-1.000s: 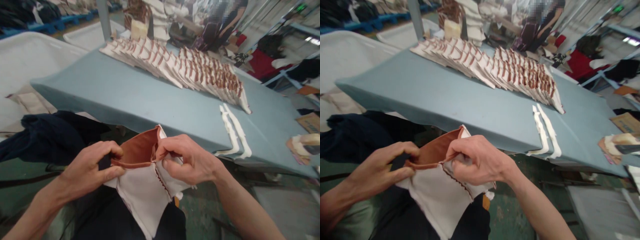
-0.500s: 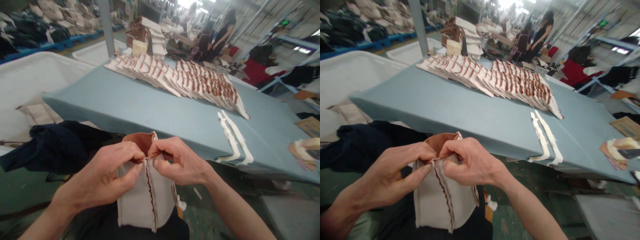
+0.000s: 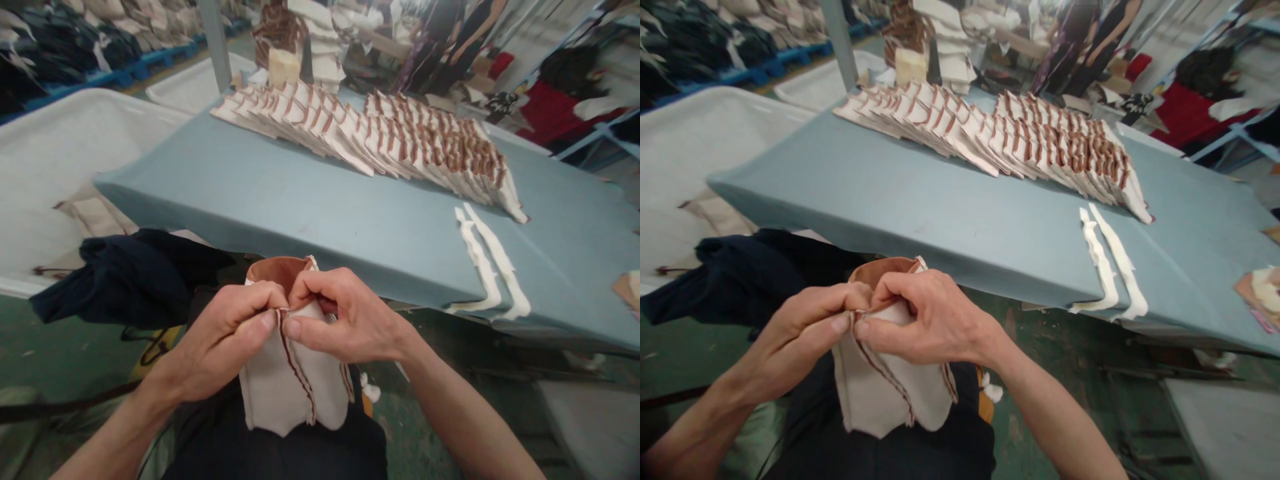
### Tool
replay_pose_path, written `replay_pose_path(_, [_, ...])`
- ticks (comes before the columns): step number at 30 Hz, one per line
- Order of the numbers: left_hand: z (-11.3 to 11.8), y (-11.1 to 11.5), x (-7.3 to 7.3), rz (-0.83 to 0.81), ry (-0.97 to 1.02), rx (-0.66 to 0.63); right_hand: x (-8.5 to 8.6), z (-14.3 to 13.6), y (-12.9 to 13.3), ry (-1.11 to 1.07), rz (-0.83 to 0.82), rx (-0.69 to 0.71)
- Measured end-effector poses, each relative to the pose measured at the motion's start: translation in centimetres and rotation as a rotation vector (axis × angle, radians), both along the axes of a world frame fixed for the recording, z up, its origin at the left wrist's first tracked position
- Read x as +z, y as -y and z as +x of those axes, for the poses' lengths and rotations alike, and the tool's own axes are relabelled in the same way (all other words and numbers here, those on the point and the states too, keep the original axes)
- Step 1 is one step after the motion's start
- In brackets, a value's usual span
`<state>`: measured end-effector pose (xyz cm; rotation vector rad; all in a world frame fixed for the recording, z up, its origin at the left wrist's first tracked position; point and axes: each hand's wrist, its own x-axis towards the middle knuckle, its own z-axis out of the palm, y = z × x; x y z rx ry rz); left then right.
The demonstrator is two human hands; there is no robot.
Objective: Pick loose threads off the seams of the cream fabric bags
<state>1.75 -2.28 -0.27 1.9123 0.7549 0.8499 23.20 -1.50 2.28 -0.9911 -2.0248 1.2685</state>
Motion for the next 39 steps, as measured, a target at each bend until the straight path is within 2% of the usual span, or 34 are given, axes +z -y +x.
replay_pose_path(5, [0.0, 0.1, 0.0, -0.072, 0.014, -0.014, -0.8, -0.1, -0.3, -0.049, -0.081, 0.016])
replay_pose_path(11, [-0.7, 0.5, 0.7, 0.111, -0.198, 0.048, -1.3, 0.0, -0.2, 0.048, 0.032, -0.064])
replay_pose_path(19, [-1.3, 0.2, 1.6, 0.115, -0.311, -0.023, -1.6, -0.3, 0.2, 0.117, 0.099, -0.121])
replay_pose_path(24, [-1.2, 0.1, 2.3, 0.100, -0.312, -0.062, -1.6, -0.7, 0.6, 0.128, 0.015, -0.087])
replay_pose_path(28, [-1.2, 0.4, 2.5, 0.000, -0.244, -0.079, -1.3, -1.0, 0.9, 0.153, 0.006, -0.093])
replay_pose_path(34, [-1.8, -0.1, 0.9, -0.219, -0.130, -0.166, -1.4, -0.8, 0.9, 0.240, 0.065, -0.027])
replay_pose_path(39, [-2.4, -0.7, 0.5, -0.257, -0.119, -0.278, -1.5, -0.3, 0.8, 0.266, 0.029, 0.082])
